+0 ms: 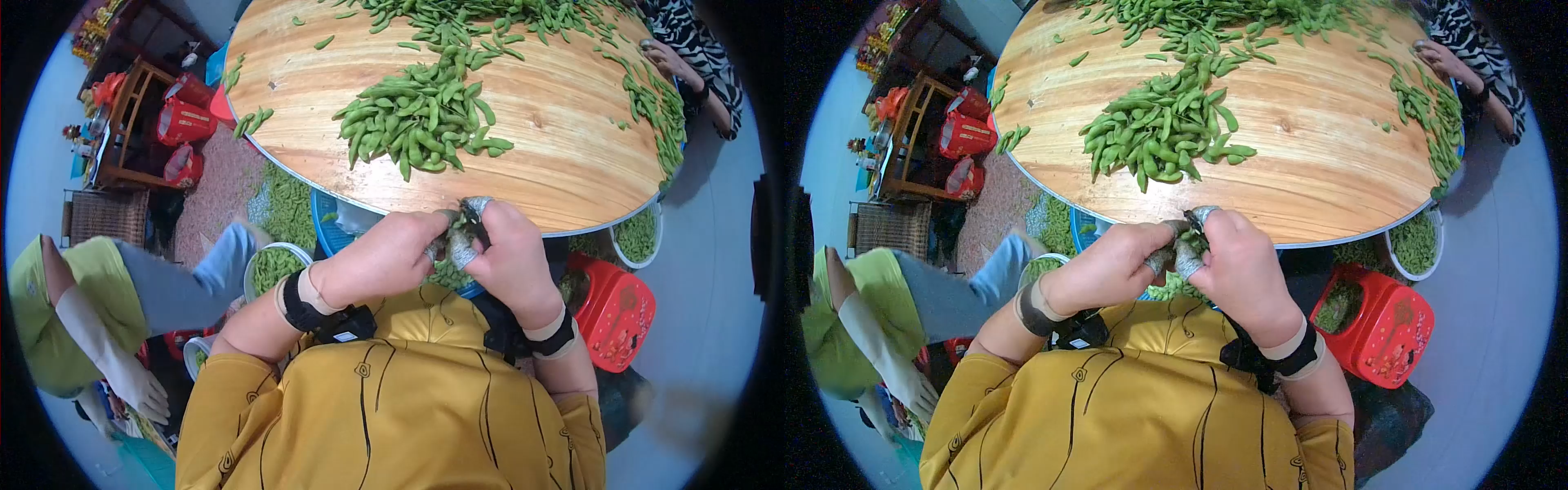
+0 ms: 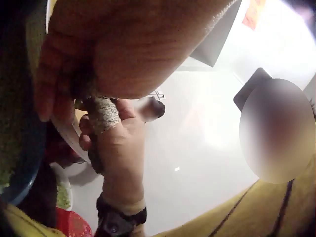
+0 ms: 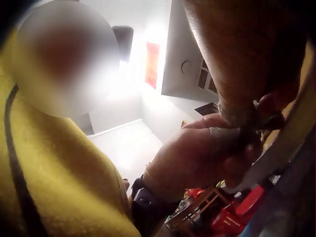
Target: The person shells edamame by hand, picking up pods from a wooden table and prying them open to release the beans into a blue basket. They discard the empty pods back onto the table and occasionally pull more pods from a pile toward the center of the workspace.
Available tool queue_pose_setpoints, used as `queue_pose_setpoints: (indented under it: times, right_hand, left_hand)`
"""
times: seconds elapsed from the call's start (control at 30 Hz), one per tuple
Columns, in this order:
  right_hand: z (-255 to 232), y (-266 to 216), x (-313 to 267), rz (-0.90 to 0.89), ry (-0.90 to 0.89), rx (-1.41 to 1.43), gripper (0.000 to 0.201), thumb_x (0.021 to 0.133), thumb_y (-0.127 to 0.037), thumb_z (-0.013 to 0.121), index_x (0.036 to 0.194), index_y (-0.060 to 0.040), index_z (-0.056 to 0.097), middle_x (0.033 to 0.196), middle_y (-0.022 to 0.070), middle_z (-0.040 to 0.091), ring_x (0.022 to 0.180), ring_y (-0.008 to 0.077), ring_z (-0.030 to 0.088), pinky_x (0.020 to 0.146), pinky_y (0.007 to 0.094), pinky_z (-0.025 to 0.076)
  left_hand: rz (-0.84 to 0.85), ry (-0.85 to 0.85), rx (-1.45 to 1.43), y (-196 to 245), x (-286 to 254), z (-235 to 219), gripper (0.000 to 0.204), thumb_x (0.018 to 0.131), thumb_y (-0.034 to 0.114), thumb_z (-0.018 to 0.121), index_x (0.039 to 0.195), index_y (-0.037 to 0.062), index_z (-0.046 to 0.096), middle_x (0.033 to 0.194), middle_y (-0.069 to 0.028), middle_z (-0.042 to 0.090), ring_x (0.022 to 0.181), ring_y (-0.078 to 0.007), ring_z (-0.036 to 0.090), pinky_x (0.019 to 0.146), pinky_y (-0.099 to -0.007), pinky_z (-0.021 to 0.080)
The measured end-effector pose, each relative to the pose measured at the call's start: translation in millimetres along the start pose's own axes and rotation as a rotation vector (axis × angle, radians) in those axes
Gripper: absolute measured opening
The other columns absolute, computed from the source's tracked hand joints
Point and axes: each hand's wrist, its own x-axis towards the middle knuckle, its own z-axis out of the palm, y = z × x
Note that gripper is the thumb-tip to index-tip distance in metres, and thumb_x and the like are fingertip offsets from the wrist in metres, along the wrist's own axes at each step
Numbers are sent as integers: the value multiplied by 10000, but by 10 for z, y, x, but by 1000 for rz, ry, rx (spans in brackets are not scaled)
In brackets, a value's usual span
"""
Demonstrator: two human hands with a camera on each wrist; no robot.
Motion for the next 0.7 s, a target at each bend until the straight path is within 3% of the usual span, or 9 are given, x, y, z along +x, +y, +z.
queue_pose_setpoints:
  times: [0.07,0.17,0.3,0.37,0.4,0.5,0.57,0.63,0.7]
  right_hand:
    - [38,-23,-8,28,-43,12,352,655,-64,701,966,4,549,781,165,551,697,355,574,618,417,493]
    - [140,-49,-10,-21,-7,-51,325,648,-44,677,938,8,541,762,170,537,691,374,562,619,432,486]
    - [137,-60,31,-45,25,32,299,669,-36,648,950,6,556,781,179,565,712,394,571,621,425,482]
    - [67,18,39,52,-147,304,248,722,-38,638,964,-8,590,776,168,587,707,330,605,625,370,491]
    - [6,-14,40,308,-299,557,216,774,-47,632,989,-23,617,766,132,594,708,222,612,647,314,490]
    - [-89,-117,115,615,-373,811,235,784,-60,650,1014,-25,619,751,94,571,706,144,580,669,290,487]
    - [42,-11,60,474,-232,856,240,777,-61,658,1013,-27,624,772,94,593,690,170,593,668,281,485]
    - [88,23,77,6,-157,373,261,755,-54,669,1011,-23,632,807,120,614,705,221,608,677,287,487]
    - [100,-104,49,-17,-178,231,247,716,-43,676,957,-16,632,821,147,614,734,291,609,679,332,495]
  left_hand:
    - [-201,-167,-236,24,9,-65,200,748,-87,453,932,-41,519,773,-188,603,694,-271,661,618,-344,516]
    - [-125,-116,-213,-21,-41,-53,194,751,-82,457,927,-36,525,765,-186,601,683,-275,659,610,-344,515]
    - [-301,-180,-425,-34,-112,-143,219,809,-63,419,983,-17,544,792,-92,626,672,-160,637,618,-303,526]
    - [-384,-197,-627,-93,-200,-189,223,862,-11,424,1038,-11,561,832,-49,627,688,-115,617,619,-264,519]
    - [-415,-235,-841,-123,-234,-221,223,882,-6,414,1046,-14,565,829,-47,630,676,-106,609,614,-256,514]
    - [-418,-320,-1108,-233,-315,-285,229,940,28,394,1084,-12,567,853,-58,641,667,-101,606,626,-248,512]
    - [-498,-205,-1122,-237,-354,-321,206,945,46,414,1069,-12,568,866,-68,650,675,-99,612,634,-245,518]
    - [-479,-129,-1088,-290,-391,-282,189,946,42,421,1053,-15,567,875,-74,656,670,-99,619,615,-244,523]
    - [-545,-15,-890,-260,-396,-266,216,930,48,428,1091,-22,554,857,-63,648,666,-98,612,631,-228,500]
